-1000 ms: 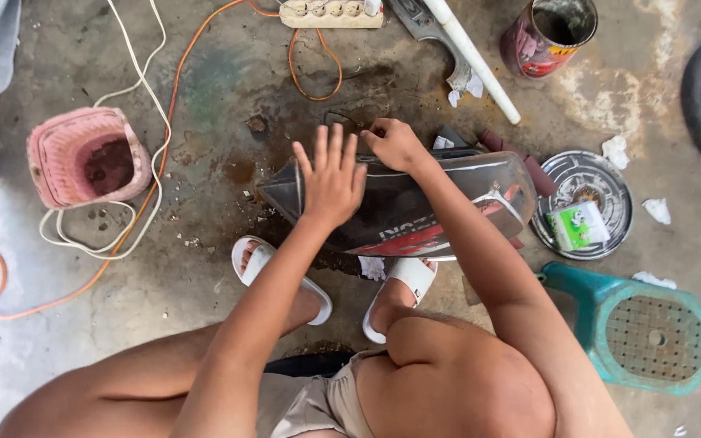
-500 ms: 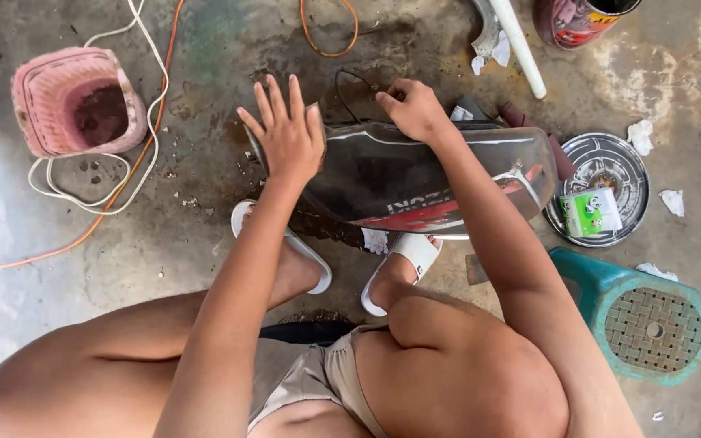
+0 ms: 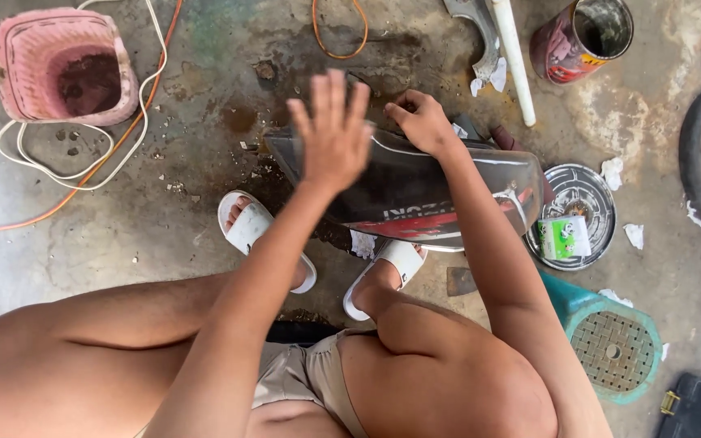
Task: The person sits cross-legged and sands a black motorcycle fairing with a sanding block. They hold the fairing steady with one hand while moving the sanding block back and forth across the surface with the other hand.
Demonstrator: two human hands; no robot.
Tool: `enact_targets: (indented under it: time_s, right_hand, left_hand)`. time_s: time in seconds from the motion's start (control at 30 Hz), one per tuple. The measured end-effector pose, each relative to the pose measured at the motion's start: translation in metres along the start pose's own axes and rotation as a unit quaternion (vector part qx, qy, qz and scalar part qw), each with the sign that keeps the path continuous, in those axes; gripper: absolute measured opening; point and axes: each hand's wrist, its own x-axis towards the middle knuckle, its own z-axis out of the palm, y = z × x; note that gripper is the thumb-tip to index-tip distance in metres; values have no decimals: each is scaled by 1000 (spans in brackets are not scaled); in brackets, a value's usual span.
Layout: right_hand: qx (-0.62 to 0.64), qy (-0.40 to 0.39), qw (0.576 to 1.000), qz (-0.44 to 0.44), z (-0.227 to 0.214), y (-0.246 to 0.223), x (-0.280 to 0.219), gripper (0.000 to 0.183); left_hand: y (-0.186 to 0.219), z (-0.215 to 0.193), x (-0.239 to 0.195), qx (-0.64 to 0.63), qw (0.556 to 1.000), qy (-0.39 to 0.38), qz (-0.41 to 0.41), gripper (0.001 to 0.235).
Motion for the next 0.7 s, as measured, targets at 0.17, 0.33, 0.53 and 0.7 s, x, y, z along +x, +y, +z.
enact_targets:
  time_s: [0.17,0.33,0.53,0.7]
  right_hand:
    - [-12,7,1000,8,0,-9,-5,30]
    - [-21,4,1000,-1,1,-5,-1,23]
    - [22,-17,1000,-14,-2,-3,1,14]
    - [16,-26,999,-36,-2,-2,2,20]
  left_hand:
    - [-60,-25,-13,47,987,-57,-145,62]
    - [0,-19,2,1,997,62,-56,78]
    - [16,-18,5,-36,995,-93,16,64]
    - [-61,-11,-4,15,987,-2,-161,66]
